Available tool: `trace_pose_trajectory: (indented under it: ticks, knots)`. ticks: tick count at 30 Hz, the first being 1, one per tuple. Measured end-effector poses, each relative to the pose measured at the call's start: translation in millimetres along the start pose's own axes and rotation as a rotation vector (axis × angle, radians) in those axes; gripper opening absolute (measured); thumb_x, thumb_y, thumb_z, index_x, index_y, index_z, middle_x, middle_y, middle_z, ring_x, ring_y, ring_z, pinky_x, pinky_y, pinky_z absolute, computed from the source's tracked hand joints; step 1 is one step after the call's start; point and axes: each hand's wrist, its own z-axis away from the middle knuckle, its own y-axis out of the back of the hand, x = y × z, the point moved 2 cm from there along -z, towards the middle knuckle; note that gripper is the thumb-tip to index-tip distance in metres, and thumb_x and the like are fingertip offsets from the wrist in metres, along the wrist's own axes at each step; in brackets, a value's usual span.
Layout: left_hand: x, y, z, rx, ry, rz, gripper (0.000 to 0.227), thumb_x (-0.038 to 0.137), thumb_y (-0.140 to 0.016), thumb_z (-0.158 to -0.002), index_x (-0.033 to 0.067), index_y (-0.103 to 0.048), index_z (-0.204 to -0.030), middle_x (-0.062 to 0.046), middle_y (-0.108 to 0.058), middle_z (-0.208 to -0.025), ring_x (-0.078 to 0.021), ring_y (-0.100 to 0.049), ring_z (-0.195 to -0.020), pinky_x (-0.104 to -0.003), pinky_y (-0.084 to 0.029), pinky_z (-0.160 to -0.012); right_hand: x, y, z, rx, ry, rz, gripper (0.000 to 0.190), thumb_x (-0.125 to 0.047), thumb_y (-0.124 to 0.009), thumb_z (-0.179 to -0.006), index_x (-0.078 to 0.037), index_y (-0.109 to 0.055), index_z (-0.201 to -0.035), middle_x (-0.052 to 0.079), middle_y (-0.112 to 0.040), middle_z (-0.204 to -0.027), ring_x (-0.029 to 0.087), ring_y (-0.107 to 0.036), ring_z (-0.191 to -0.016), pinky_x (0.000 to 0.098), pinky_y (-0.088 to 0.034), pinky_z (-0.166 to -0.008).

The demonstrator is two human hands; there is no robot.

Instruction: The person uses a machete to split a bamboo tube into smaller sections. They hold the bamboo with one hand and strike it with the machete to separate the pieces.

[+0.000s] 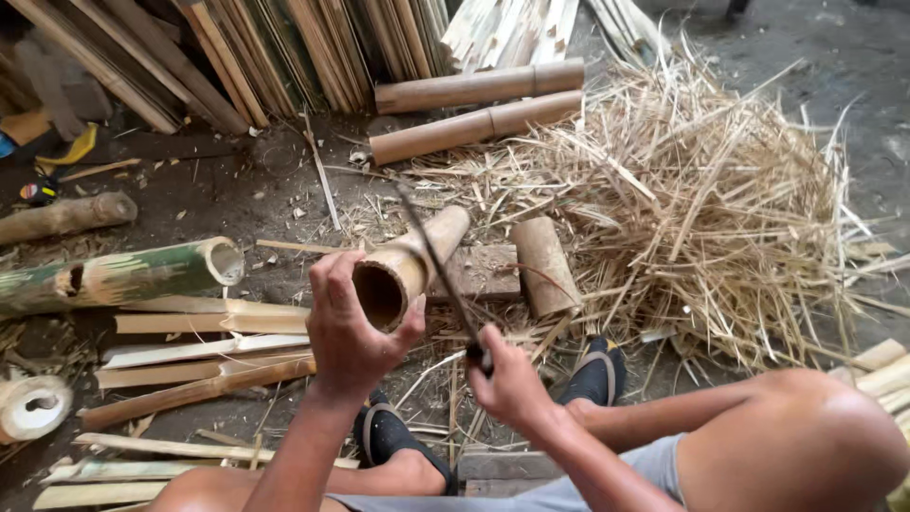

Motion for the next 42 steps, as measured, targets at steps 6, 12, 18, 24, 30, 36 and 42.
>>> trace_pose_trajectory:
  ticks: [6, 12, 18, 24, 30, 36, 42]
  knots:
    - [-15, 10, 1, 0.008, -0.086, -0.014, 0.063, 0.039, -0.067, -0.084, 0.0014, -0.045, -0.130, -0.019, -0.051, -0.119, -0.0361, -0.059, -0.111, -0.050, -0.056, -0.090, 13, -16, -6, 0.089, 0.144, 0.102, 0.025, -0.007, -0.070, -0.084, -0.002, -0.053, -0.102, 0.022, -0.064, -0.070, 0.043, -0.064, -0.065, 0.0491, -0.048, -0.054]
    - [-30, 7, -2, -0.011, -0.007, -0.006, 0.055, 0.034, -0.065, -0.084, 0.0000, -0.045, -0.122, -0.019, -0.048, -0.109, -0.0331, -0.058, -0.101, -0.044, -0.056, -0.082, -15, -3, -5, 0.023, 0.198, 0.086, 0.020, -0.009, -0.063, -0.084, -0.003, -0.055, -0.101, 0.022, -0.065, -0.068, 0.042, -0.068, -0.063, 0.0494, -0.051, -0.054]
    - [-25, 10, 12, 0.046, -0.075, -0.068, 0.058, 0.031, -0.064, -0.080, 0.0032, -0.043, -0.125, -0.017, -0.049, -0.114, -0.0337, -0.058, -0.107, -0.051, -0.058, -0.089, -1, -2, -21, 0.000, -0.144, 0.210, 0.022, -0.010, -0.066, -0.087, -0.001, -0.051, -0.100, 0.023, -0.066, -0.067, 0.037, -0.066, -0.060, 0.0457, -0.050, -0.053]
    - [-33, 3, 0, -0.111, -0.170, 0.062, 0.064, 0.037, -0.068, -0.079, 0.0008, -0.042, -0.125, -0.021, -0.048, -0.112, -0.0342, -0.060, -0.102, -0.043, -0.061, -0.078, 21, -14, -10, -0.022, 0.131, 0.041, 0.025, -0.010, -0.063, -0.082, -0.001, -0.056, -0.105, 0.024, -0.070, -0.070, 0.038, -0.071, -0.059, 0.0483, -0.052, -0.053]
    - [-34, 13, -1, -0.114, -0.171, 0.039, 0.059, 0.029, -0.065, -0.074, 0.0045, -0.042, -0.122, -0.018, -0.048, -0.111, -0.0335, -0.059, -0.103, -0.046, -0.058, -0.084, 22, -4, -17, 0.000, -0.131, 0.221, 0.029, -0.012, -0.069, -0.086, -0.003, -0.054, -0.109, 0.026, -0.068, -0.073, 0.044, -0.070, -0.071, 0.0519, -0.053, -0.063]
    - [-35, 10, 6, -0.080, -0.287, 0.032, 0.066, 0.030, -0.067, -0.070, 0.0035, -0.041, -0.124, -0.020, -0.049, -0.117, -0.0400, -0.056, -0.108, -0.056, -0.056, -0.090, 19, -11, -12, 0.043, 0.167, 0.152, 0.029, -0.012, -0.069, -0.082, -0.001, -0.053, -0.103, 0.027, -0.069, -0.076, 0.048, -0.067, -0.073, 0.0549, -0.052, -0.062]
    - [-42, 11, -3, -0.128, -0.270, 0.101, 0.062, 0.035, -0.068, -0.078, 0.0038, -0.041, -0.124, -0.018, -0.043, -0.112, -0.0322, -0.057, -0.101, -0.044, -0.059, -0.074, 17, 2, -26, -0.031, -0.214, 0.224, 0.032, -0.016, -0.068, -0.087, -0.004, -0.053, -0.112, 0.026, -0.070, -0.077, 0.042, -0.073, -0.073, 0.0516, -0.055, -0.066]
